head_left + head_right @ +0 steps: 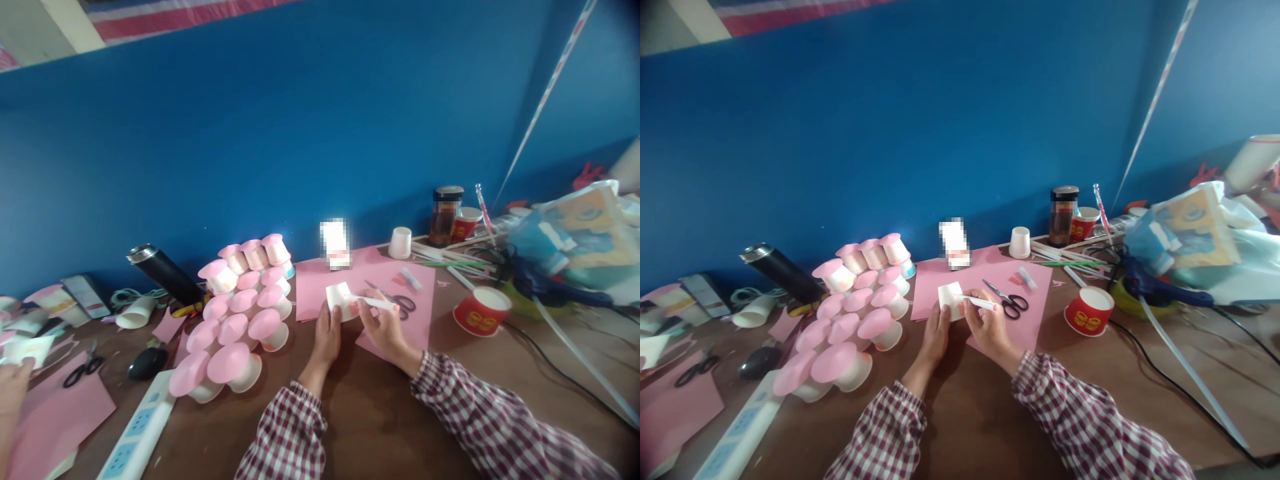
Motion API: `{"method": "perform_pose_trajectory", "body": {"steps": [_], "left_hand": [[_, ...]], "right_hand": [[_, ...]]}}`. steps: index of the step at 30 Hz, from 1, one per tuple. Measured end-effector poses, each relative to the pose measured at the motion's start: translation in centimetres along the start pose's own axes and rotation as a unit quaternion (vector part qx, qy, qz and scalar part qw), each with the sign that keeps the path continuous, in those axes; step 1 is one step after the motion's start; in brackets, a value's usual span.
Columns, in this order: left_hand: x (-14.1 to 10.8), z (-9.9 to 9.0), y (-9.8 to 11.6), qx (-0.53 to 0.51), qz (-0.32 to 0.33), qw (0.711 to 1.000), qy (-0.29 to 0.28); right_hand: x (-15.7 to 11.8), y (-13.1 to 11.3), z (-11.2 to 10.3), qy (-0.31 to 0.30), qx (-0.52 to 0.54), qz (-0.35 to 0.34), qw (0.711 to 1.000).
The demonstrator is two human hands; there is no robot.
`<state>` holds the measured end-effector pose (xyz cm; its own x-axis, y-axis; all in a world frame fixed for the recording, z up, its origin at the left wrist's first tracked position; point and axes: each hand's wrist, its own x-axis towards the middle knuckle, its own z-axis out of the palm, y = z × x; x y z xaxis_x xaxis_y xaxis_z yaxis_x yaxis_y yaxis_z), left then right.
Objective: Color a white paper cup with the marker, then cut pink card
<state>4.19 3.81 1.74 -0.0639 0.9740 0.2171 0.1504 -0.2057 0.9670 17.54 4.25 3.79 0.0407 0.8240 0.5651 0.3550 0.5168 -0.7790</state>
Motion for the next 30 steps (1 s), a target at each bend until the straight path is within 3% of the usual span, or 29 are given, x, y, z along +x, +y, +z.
{"method": "perform_pose_trajectory", "body": {"steps": [30], "left_hand": [[0.09,-0.03,-0.33,0.001,-0.004,1.000,0.001]], "right_hand": [[0.01,0.15,-0.04,-0.014,-0.002,0.001,1.000]]}}
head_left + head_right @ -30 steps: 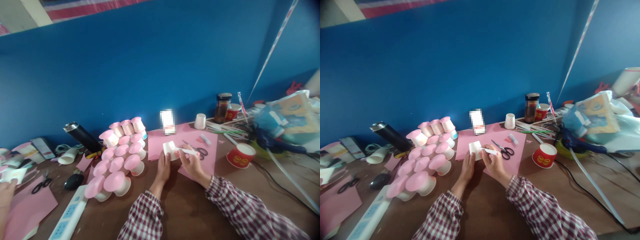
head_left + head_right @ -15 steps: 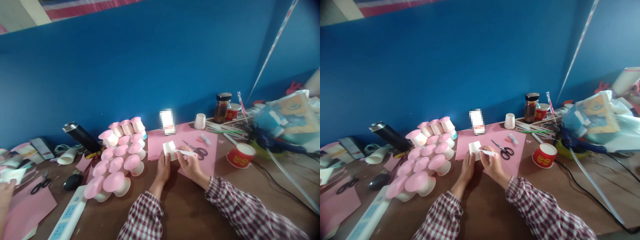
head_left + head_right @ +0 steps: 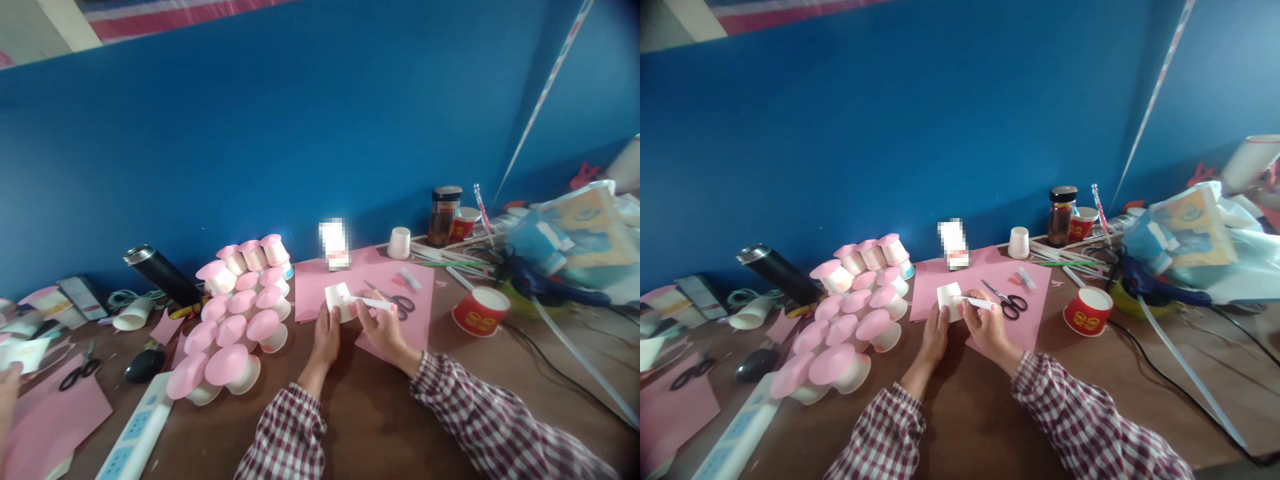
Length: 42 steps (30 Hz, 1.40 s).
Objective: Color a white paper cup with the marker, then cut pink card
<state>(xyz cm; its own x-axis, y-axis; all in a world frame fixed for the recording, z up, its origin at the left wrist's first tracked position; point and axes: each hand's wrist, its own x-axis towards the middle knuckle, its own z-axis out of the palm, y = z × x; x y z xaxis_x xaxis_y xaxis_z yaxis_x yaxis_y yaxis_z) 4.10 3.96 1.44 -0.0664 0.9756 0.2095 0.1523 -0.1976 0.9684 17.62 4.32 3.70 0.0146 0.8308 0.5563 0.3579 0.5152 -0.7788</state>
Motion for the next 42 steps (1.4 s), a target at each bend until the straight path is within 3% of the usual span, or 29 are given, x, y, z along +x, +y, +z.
{"method": "perform_pose_trajectory", "body": {"steps": [8,13,21,24,28,38,42], "left_hand": [[-0.2,-0.2,-0.3,-0.058,-0.027,0.998,0.001],[-0.1,-0.5,-0.9,-0.146,-0.079,0.985,0.056],[-0.1,-0.8,0.7,-0.413,-0.131,0.901,0.001],[0.0,-1.3,1.0,-0.463,-0.179,0.868,-0.027],[0.1,-1.7,0.9,-0.494,-0.196,0.845,-0.059],[0.6,-1.7,0.6,-0.515,-0.179,0.839,0.009],[0.7,-1.5,0.2,-0.512,-0.171,0.841,0.007]], "right_hand": [[-0.1,0.2,0.0,0.059,0.067,0.000,0.996],[-0.4,0.7,0.1,0.058,0.074,-0.005,0.996],[-0.4,0.4,0.4,0.029,0.048,-0.037,0.998],[-0.6,0.2,0.6,0.024,0.058,-0.025,0.998],[-1.0,0.3,0.7,0.005,0.051,-0.005,0.999],[-1.6,0.2,1.5,-0.051,0.021,-0.051,0.997],[-1.7,0.8,1.7,-0.060,0.019,-0.057,0.996]]}}
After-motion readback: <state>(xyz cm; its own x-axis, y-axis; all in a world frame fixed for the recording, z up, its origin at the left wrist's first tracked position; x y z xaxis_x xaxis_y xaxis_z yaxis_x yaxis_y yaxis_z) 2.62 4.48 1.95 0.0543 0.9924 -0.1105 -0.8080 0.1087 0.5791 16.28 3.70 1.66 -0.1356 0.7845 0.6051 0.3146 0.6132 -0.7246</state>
